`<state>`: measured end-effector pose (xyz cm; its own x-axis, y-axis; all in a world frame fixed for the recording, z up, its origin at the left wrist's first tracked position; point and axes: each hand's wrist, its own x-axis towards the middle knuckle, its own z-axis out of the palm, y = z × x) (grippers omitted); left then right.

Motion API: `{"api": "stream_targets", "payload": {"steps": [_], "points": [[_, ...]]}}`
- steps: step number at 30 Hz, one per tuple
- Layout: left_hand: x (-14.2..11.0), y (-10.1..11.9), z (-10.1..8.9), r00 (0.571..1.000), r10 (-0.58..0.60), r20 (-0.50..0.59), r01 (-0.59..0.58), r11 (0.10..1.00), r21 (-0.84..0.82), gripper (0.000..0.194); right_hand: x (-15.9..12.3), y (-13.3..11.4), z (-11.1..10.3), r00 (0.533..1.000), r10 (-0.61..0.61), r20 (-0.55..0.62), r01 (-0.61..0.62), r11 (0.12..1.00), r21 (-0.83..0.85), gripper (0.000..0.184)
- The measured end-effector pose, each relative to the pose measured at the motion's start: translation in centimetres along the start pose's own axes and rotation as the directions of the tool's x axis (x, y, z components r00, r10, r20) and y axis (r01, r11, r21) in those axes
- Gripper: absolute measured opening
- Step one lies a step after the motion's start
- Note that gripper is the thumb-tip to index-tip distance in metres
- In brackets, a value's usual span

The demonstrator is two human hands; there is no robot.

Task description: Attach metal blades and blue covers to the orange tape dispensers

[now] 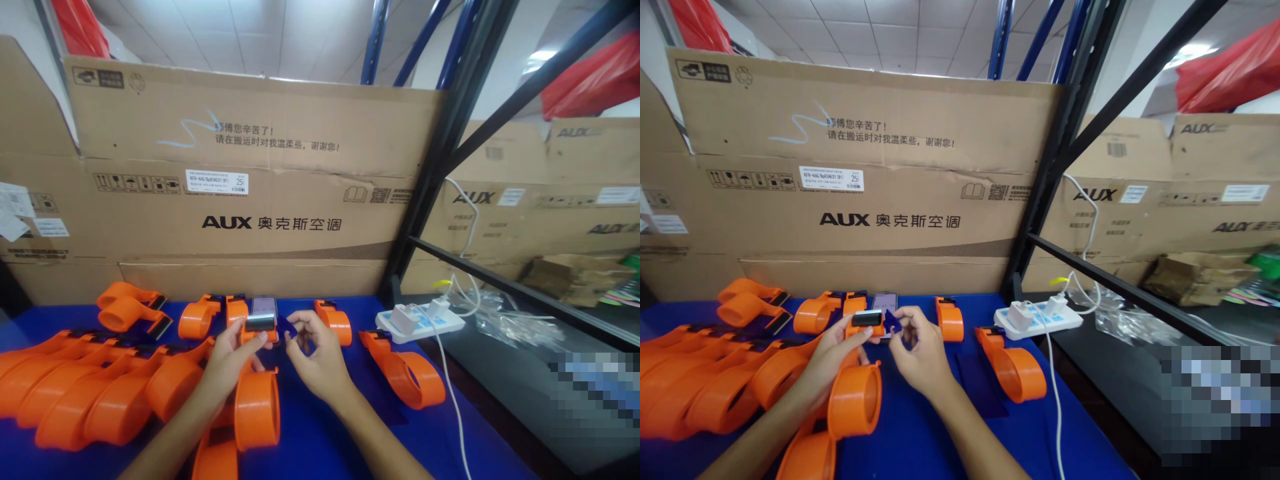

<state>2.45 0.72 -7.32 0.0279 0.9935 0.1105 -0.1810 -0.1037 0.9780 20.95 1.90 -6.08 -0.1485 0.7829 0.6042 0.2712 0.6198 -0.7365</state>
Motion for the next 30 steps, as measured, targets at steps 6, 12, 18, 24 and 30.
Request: {"api": "stream_targets", "payload": {"steps": [6,12,18,24,30], "points": [[-0.1,0.3,0.2,0.999,0.032,0.009,-0.032,0.999,0.030,0.039,-0.2,-0.5,0.2,0.999,0.006,0.035,-0.009,0.997,0.074,0.010],[-0.2,0.7,0.4,0.995,0.081,0.051,-0.085,0.994,0.068,0.040,-0.2,-1.0,-0.2,0.993,-0.071,0.092,0.077,0.996,-0.053,0.025],[-0.5,0.7,0.6,0.997,0.061,0.036,-0.063,0.997,0.054,0.038,-0.1,-1.2,-0.3,0.987,-0.120,0.105,0.128,0.989,-0.068,0.026],[-0.7,1.2,0.9,0.998,0.032,0.057,-0.035,0.999,0.036,0.038,0.2,-1.3,-0.7,0.976,-0.177,0.124,0.184,0.982,-0.049,0.022],[-0.4,1.3,0.8,0.999,0.014,0.052,-0.015,1.000,0.022,0.041,0.0,-1.4,-0.7,0.972,-0.198,0.124,0.202,0.979,-0.020,0.022]]}}
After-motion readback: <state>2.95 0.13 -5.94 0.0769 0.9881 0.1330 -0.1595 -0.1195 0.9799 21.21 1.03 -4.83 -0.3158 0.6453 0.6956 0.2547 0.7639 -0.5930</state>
